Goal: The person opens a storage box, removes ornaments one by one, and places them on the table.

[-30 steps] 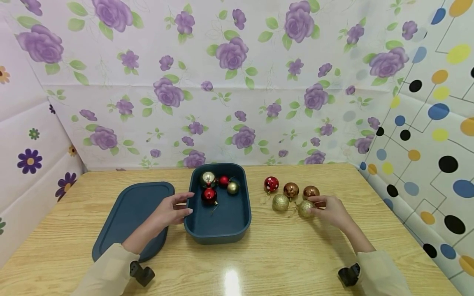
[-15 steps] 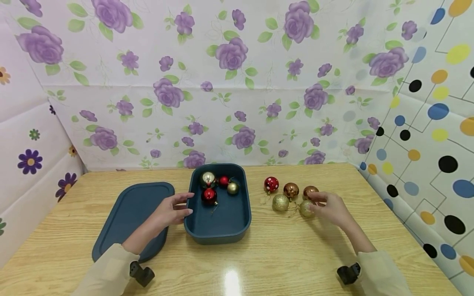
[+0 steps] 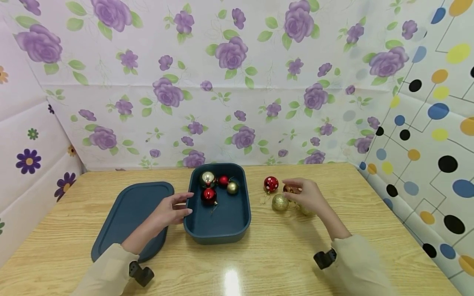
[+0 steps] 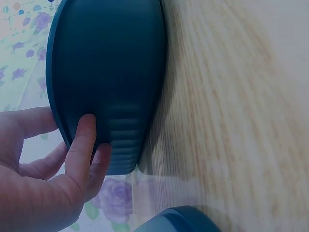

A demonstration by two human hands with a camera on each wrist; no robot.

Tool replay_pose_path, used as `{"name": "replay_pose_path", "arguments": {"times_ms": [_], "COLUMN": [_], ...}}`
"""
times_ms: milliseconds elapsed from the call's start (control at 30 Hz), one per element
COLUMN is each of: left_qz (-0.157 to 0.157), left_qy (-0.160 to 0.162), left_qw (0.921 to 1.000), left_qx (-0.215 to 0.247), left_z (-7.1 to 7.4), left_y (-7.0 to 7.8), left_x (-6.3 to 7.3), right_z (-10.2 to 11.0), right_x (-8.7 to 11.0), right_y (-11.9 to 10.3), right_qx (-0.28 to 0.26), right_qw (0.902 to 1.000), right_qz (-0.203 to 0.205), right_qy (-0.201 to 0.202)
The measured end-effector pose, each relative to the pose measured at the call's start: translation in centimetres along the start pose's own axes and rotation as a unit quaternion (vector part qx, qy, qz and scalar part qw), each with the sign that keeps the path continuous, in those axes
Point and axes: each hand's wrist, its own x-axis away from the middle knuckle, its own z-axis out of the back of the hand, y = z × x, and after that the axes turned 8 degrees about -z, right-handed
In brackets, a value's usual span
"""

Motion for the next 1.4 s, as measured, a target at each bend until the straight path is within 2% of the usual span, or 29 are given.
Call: {"name": "replay_pose_path", "arguments": {"times_ms": [200,367,600,767,1033,1267,1400], "left_qz": [-0.001,0.001,0.002,0.002,0.005,0.007,0.007], "left_qy": [-0.002,-0.003,-0.003,-0.004,-0.001,-0.001,-0.003], "left_qw": [1.0,1.0,1.0,1.0,1.0,0.9999,0.9998], "left_qx": [-0.001,-0.003,0.004,0.004,0.006,0.012,0.016], "left_z": [0.0,0.0,0.0,0.0,0.0,0.0,0.0], "left_y": [0.0,0.0,0.1,0.1,0.0,0.0,0.0], "left_x": [0.0,0.0,0.1,0.2,0.2,0.0,-0.1], "right_z": [-2.4,-4.5,-7.2,-9.3,-12.2,-14.0,-14.8], "right_x": [-1.6,-3.0,-4.4,-5.5,-6.6,-7.4,-7.9], "right_y": [-2.5,-4.1,-6.0,-7.0,-8.5,-9.1,-9.0], "right_qx": [-0.04,-0.029,-0.025,0.014,0.044,0.096,0.097], "right_qw": [0.9987,0.9969,0.9949,0.9915,0.986,0.9804,0.9779], "right_qz": [0.014,0.051,0.063,0.096,0.112,0.114,0.115], "right_qy": [-0.029,-0.052,-0.074,-0.087,-0.116,-0.129,-0.145]}}
